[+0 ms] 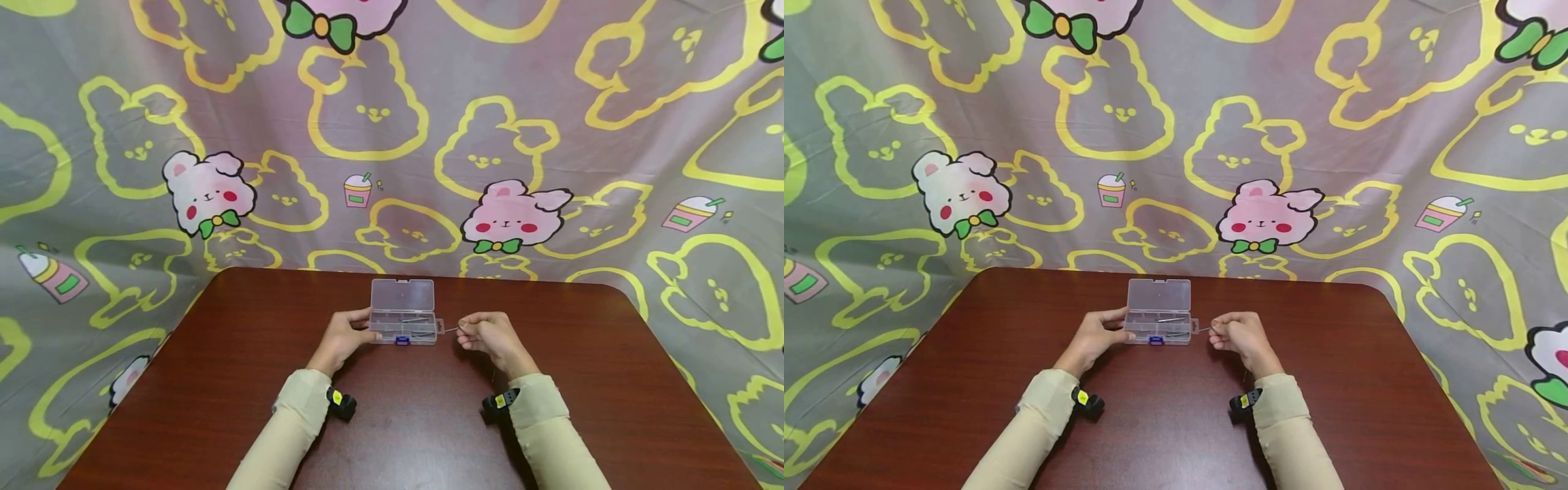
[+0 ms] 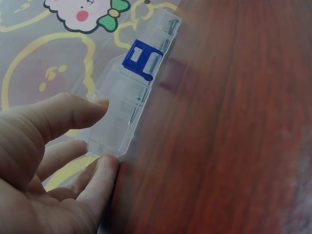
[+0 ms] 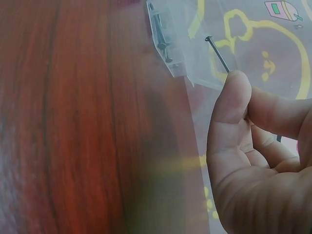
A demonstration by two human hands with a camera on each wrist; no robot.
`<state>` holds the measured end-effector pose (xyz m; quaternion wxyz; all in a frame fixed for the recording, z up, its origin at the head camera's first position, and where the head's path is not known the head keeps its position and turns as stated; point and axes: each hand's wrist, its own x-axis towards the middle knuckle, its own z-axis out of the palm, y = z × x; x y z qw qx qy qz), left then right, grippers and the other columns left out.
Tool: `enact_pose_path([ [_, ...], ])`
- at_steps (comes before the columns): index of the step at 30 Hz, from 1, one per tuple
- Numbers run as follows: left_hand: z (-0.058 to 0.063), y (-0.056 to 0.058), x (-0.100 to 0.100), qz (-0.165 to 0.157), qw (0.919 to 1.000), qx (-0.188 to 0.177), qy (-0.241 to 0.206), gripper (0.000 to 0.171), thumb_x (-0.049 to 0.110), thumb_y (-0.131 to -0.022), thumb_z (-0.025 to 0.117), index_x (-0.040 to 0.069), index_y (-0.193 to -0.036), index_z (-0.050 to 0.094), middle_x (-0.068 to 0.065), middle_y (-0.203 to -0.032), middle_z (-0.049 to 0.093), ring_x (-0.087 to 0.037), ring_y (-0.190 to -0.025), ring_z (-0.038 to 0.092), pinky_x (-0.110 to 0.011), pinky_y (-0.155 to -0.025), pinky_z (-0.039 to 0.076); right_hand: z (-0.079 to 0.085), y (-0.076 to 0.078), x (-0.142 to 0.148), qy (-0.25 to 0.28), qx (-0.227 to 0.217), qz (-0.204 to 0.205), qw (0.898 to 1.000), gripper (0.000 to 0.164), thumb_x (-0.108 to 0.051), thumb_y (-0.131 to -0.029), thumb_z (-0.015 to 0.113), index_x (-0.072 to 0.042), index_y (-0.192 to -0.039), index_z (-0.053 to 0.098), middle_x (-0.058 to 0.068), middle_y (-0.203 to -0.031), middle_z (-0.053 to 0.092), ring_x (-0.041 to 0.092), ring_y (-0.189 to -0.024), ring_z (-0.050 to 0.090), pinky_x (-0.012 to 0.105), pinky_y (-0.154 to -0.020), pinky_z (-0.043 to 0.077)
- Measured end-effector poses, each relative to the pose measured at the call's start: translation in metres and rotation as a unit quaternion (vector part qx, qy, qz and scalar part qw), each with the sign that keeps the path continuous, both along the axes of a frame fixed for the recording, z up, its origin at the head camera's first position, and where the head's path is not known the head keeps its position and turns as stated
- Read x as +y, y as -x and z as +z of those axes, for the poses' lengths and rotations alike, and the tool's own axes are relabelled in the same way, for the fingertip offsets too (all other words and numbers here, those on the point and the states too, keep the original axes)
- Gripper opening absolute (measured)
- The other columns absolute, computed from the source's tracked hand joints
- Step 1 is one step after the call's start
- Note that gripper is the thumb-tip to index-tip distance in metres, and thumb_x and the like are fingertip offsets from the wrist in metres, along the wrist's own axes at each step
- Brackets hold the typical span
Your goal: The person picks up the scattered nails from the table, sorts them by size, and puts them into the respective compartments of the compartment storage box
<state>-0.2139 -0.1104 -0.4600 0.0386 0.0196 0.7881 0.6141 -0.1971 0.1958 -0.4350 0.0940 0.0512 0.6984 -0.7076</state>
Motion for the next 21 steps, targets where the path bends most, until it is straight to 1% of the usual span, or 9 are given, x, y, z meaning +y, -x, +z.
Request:
enact_pose_path([
  [6, 0.0, 0.0, 0.0, -0.001, 1.0, 0.004, 0.003, 0.063, -0.004, -0.075, 0.085, 0.004, -0.135, 0.064, -0.015, -0.133, 0.062, -0.03, -0.117, 0.059, -0.03, -0.078, 0.056, -0.001, 0.002, -0.006, 0.002, -0.006, -0.011, 1.0, 0.025, 0.008, -0.095, 0.059, 0.023, -0.115, 0.057, 0.016, -0.082, 0.069, 0.016, -0.064, 0.065, 0.028, -0.06, 0.057],
  [12, 0.0, 0.0, 0.0, 0.0, 1.0, 0.003, 0.001, 0.064, -0.004, -0.076, 0.085, 0.004, -0.136, 0.064, -0.015, -0.134, 0.062, -0.031, -0.117, 0.059, -0.031, -0.078, 0.057, -0.004, 0.006, -0.015, 0.008, -0.005, -0.003, 1.0, 0.026, 0.008, -0.095, 0.059, 0.024, -0.115, 0.057, 0.015, -0.082, 0.069, 0.016, -0.064, 0.065, 0.027, -0.06, 0.057],
  [21, 0.0, 0.0, 0.0, -0.004, 1.0, 0.003, -0.006, 0.064, -0.005, -0.076, 0.084, 0.003, -0.136, 0.063, -0.014, -0.133, 0.063, -0.03, -0.116, 0.059, -0.03, -0.078, 0.057, -0.005, 0.008, -0.023, 0.01, -0.01, -0.008, 1.0, 0.019, 0.009, -0.095, 0.059, 0.02, -0.11, 0.062, 0.014, -0.08, 0.068, 0.017, -0.064, 0.065, 0.028, -0.06, 0.057],
])
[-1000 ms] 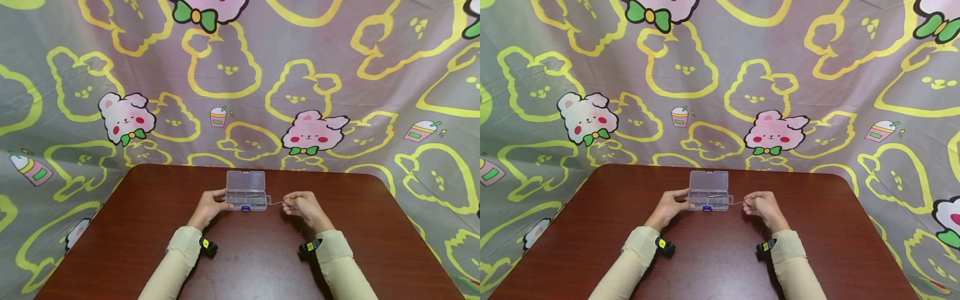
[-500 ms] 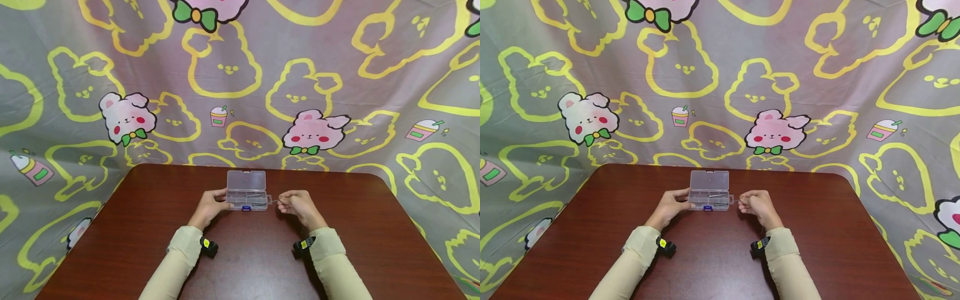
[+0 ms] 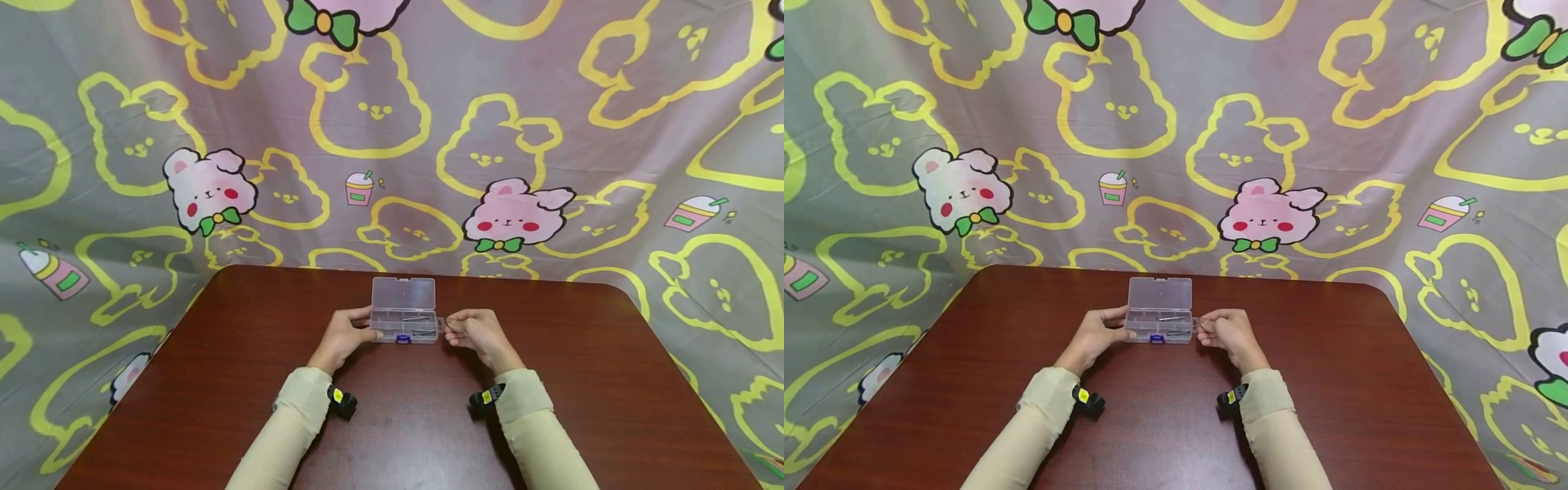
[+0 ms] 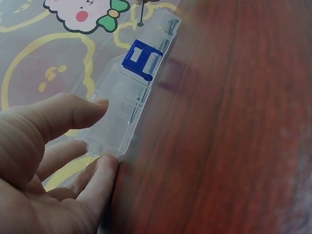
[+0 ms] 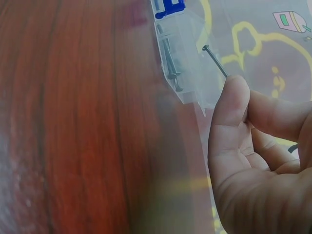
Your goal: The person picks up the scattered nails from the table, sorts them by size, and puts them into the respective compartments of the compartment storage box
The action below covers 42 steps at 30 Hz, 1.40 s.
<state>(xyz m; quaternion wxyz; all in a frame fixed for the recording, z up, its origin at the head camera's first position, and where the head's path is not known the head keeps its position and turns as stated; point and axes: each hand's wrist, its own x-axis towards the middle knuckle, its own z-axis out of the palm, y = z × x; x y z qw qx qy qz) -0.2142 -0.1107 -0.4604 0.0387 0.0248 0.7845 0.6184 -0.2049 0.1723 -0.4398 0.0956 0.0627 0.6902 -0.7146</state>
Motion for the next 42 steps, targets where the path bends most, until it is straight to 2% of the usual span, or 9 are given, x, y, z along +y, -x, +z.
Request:
enact_pose_path([
  [10, -0.001, 0.001, 0.0, -0.001, 1.0, 0.0, -0.002, 0.063, -0.005, -0.076, 0.084, 0.002, -0.136, 0.063, -0.017, -0.134, 0.062, -0.032, -0.117, 0.059, -0.03, -0.077, 0.056, -0.001, 0.002, -0.008, 0.017, -0.005, 0.006, 1.0, 0.018, 0.01, -0.094, 0.059, 0.02, -0.109, 0.061, 0.015, -0.078, 0.068, 0.015, -0.063, 0.065, 0.027, -0.059, 0.057],
  [22, 0.0, -0.001, 0.0, 0.001, 1.0, -0.007, 0.006, 0.064, -0.005, -0.076, 0.084, 0.005, -0.136, 0.063, -0.016, -0.135, 0.061, -0.032, -0.119, 0.058, -0.03, -0.078, 0.056, 0.001, 0.005, -0.013, 0.017, -0.002, 0.007, 1.0, 0.024, 0.011, -0.094, 0.059, 0.023, -0.114, 0.058, 0.018, -0.082, 0.069, 0.017, -0.065, 0.067, 0.029, -0.062, 0.058],
  [42, 0.001, -0.001, 0.0, 0.0, 1.0, -0.005, 0.005, 0.064, -0.005, -0.076, 0.084, 0.005, -0.136, 0.064, -0.016, -0.134, 0.062, -0.03, -0.118, 0.058, -0.03, -0.077, 0.057, 0.007, 0.012, -0.02, 0.012, -0.002, 0.008, 1.0, 0.022, 0.01, -0.095, 0.059, 0.022, -0.113, 0.06, 0.02, -0.084, 0.069, 0.018, -0.065, 0.066, 0.029, -0.062, 0.058],
])
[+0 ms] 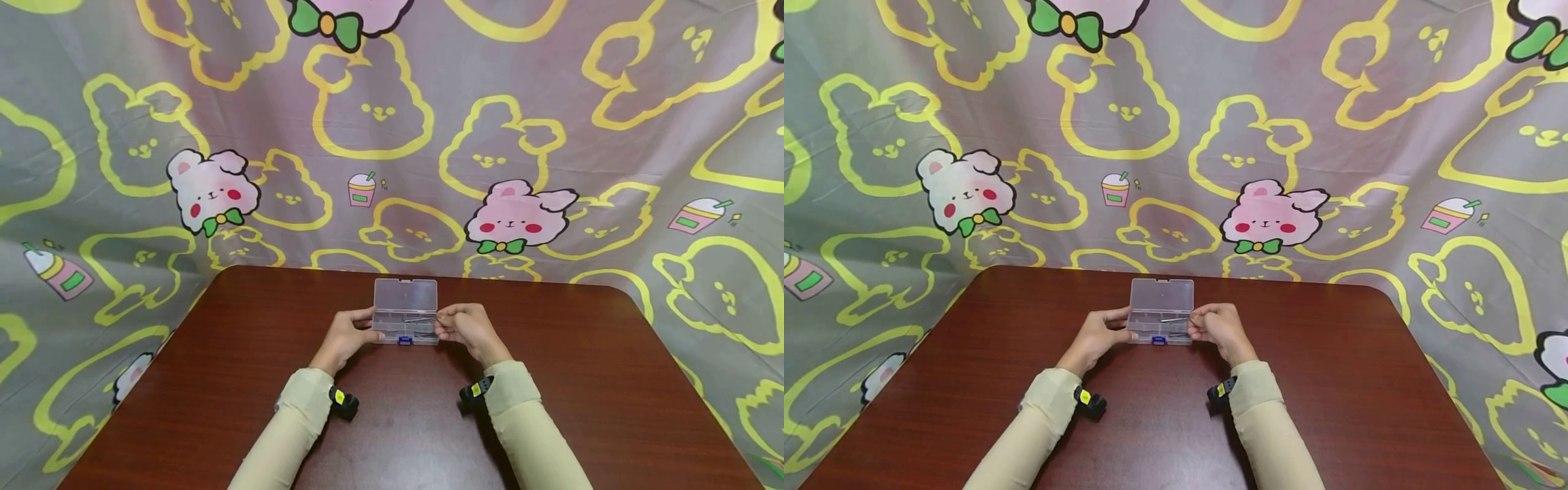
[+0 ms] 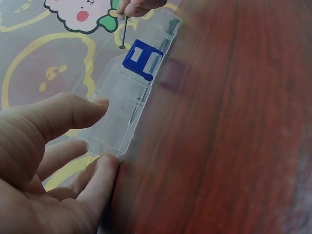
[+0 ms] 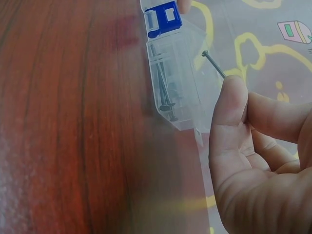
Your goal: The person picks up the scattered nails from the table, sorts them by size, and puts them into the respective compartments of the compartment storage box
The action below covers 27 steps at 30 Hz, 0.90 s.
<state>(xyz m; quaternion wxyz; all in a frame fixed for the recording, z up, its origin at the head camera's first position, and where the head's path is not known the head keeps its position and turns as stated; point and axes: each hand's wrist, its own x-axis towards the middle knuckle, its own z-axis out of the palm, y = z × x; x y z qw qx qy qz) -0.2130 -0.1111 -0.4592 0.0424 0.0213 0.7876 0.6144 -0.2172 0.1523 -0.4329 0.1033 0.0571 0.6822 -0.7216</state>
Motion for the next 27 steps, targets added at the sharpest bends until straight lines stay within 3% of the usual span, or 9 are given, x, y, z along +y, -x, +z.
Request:
enact_pose_path([
  [8, 0.0, -0.001, 0.0, 0.0, 1.0, -0.001, -0.002, 0.064, -0.004, -0.076, 0.085, 0.005, -0.136, 0.064, -0.016, -0.135, 0.061, -0.03, -0.118, 0.058, -0.03, -0.077, 0.057, 0.0, 0.002, -0.003, -0.005, 0.004, 0.003, 1.0, 0.023, 0.01, -0.094, 0.059, 0.023, -0.113, 0.06, 0.023, -0.087, 0.069, 0.019, -0.066, 0.067, 0.031, -0.064, 0.059],
  [17, 0.0, 0.0, 0.0, -0.002, 1.0, 0.003, -0.002, 0.065, -0.004, -0.075, 0.085, 0.004, -0.136, 0.063, -0.016, -0.134, 0.062, -0.031, -0.118, 0.058, -0.031, -0.077, 0.057, 0.0, 0.006, -0.007, -0.012, 0.002, 0.003, 1.0, 0.022, 0.01, -0.094, 0.059, 0.022, -0.112, 0.061, 0.017, -0.081, 0.069, 0.018, -0.065, 0.067, 0.03, -0.063, 0.058],
  [27, 0.0, 0.0, 0.0, 0.002, 1.0, -0.001, -0.004, 0.065, -0.005, -0.075, 0.085, 0.004, -0.136, 0.063, -0.016, -0.134, 0.062, -0.03, -0.118, 0.059, -0.03, -0.078, 0.056, 0.0, 0.012, -0.011, -0.051, 0.006, 0.014, 0.999, 0.017, 0.01, -0.093, 0.059, 0.02, -0.107, 0.063, 0.015, -0.078, 0.068, 0.017, -0.063, 0.065, 0.03, -0.061, 0.058],
])
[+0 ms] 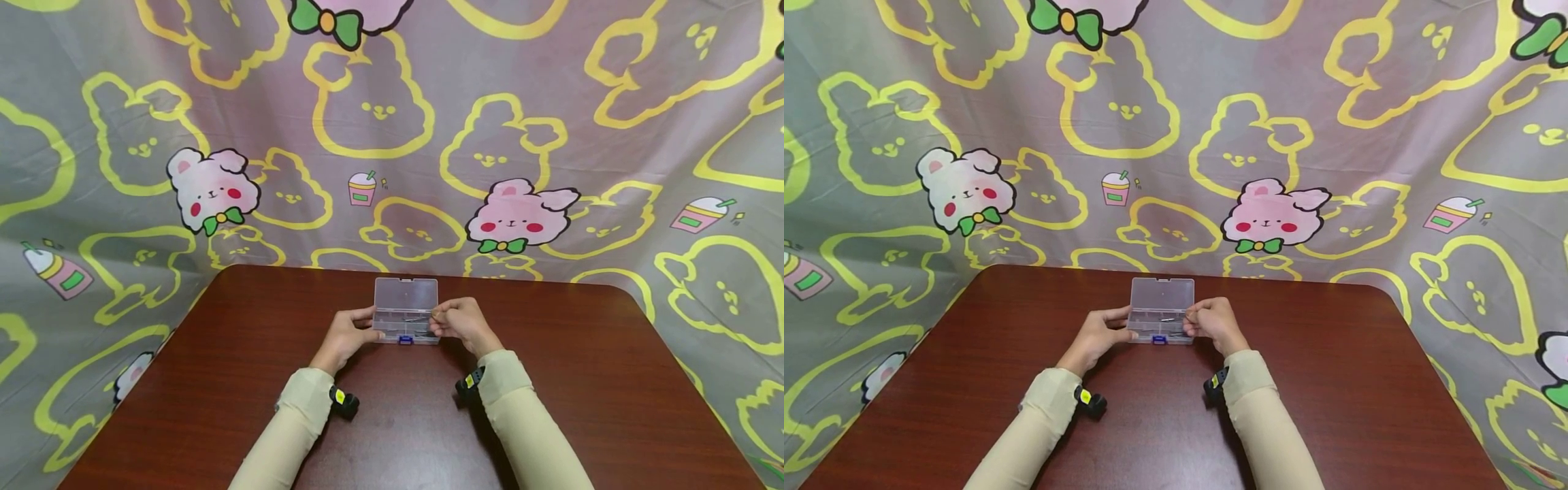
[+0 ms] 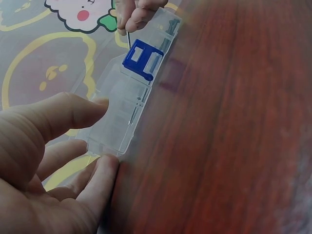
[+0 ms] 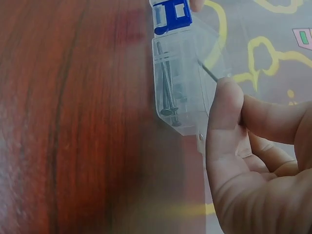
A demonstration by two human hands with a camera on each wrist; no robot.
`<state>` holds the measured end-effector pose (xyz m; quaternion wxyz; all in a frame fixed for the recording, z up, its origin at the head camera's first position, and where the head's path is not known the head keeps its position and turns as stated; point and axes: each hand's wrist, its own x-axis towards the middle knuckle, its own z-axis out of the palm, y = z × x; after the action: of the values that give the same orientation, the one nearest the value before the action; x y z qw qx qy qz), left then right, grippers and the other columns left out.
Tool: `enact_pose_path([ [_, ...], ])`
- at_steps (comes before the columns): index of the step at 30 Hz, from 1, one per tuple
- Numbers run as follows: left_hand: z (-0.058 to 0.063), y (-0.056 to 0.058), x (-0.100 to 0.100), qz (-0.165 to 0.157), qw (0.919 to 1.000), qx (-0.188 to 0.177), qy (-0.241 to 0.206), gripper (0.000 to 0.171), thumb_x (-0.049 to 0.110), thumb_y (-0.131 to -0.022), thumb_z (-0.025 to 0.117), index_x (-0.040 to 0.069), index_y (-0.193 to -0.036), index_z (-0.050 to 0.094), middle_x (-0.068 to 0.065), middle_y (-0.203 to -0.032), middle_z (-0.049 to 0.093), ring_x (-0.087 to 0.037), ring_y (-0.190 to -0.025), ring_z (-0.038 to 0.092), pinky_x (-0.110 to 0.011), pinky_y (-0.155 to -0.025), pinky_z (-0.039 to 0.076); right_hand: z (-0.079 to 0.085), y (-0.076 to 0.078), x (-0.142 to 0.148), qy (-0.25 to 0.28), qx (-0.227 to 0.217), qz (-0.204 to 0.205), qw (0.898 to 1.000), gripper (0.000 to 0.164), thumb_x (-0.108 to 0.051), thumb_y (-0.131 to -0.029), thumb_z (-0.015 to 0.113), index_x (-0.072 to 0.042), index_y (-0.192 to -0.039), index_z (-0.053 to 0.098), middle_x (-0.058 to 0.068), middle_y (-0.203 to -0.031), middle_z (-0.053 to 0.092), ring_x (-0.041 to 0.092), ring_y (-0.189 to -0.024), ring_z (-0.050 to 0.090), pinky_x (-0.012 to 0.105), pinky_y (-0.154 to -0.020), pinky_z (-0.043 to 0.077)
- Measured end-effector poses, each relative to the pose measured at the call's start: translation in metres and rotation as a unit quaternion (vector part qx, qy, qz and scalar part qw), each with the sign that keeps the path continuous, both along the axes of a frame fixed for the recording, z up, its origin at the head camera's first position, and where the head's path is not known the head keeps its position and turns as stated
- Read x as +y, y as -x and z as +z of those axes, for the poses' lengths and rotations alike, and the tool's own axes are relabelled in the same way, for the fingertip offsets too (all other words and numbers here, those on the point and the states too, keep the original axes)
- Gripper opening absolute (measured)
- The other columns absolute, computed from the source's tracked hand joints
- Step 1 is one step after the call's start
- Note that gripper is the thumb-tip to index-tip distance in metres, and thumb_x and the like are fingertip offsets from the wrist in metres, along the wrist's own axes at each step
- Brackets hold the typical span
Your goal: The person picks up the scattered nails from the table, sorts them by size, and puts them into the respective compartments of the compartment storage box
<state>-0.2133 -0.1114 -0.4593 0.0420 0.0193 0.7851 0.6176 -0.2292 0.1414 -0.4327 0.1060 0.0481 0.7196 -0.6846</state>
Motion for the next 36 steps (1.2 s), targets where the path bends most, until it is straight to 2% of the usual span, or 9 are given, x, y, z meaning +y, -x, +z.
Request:
enact_pose_path([
  [8, -0.001, 0.0, -0.001, -0.008, 0.9999, 0.006, -0.004, 0.065, -0.005, -0.075, 0.085, 0.002, -0.136, 0.063, -0.018, -0.134, 0.061, -0.033, -0.119, 0.058, -0.03, -0.078, 0.056, 0.005, 0.0, -0.005, -0.085, 0.024, 0.014, 0.996, 0.015, 0.006, -0.091, 0.061, 0.016, -0.099, 0.069, 0.012, -0.07, 0.066, 0.016, -0.06, 0.061, 0.028, -0.056, 0.053],
  [11, -0.001, 0.0, 0.0, -0.006, 1.0, 0.004, -0.004, 0.065, -0.005, -0.075, 0.085, 0.003, -0.136, 0.063, -0.017, -0.133, 0.062, -0.032, -0.118, 0.059, -0.031, -0.078, 0.057, 0.007, -0.001, -0.005, -0.097, 0.029, 0.013, 0.995, 0.014, 0.006, -0.09, 0.062, 0.014, -0.097, 0.071, 0.012, -0.071, 0.067, 0.017, -0.06, 0.06, 0.029, -0.055, 0.053],
  [22, -0.002, 0.002, 0.0, -0.003, 0.9999, 0.01, -0.013, 0.064, -0.007, -0.075, 0.084, 0.0, -0.135, 0.062, -0.02, -0.127, 0.065, -0.033, -0.115, 0.061, -0.03, -0.076, 0.057, 0.005, 0.001, 0.006, -0.055, 0.024, -0.004, 0.998, 0.015, 0.004, -0.092, 0.065, 0.014, -0.101, 0.071, 0.022, -0.083, 0.07, 0.016, -0.06, 0.061, 0.027, -0.054, 0.052],
  [28, -0.004, 0.002, 0.0, -0.007, 0.9999, 0.007, -0.004, 0.065, -0.005, -0.075, 0.085, 0.002, -0.136, 0.063, -0.019, -0.13, 0.063, -0.033, -0.117, 0.059, -0.03, -0.077, 0.057, 0.006, -0.004, 0.02, -0.068, 0.021, -0.003, 0.997, 0.018, 0.002, -0.094, 0.064, 0.015, -0.105, 0.07, 0.018, -0.083, 0.071, 0.015, -0.06, 0.061, 0.026, -0.055, 0.052],
  [36, -0.002, 0.001, 0.0, -0.006, 1.0, 0.002, -0.004, 0.064, -0.005, -0.076, 0.084, 0.003, -0.137, 0.062, -0.017, -0.132, 0.063, -0.031, -0.117, 0.059, -0.03, -0.077, 0.057, 0.006, -0.013, 0.042, -0.099, 0.022, 0.005, 0.995, 0.017, -0.001, -0.094, 0.064, 0.012, -0.102, 0.072, 0.013, -0.079, 0.069, 0.017, -0.062, 0.061, 0.029, -0.057, 0.053],
])
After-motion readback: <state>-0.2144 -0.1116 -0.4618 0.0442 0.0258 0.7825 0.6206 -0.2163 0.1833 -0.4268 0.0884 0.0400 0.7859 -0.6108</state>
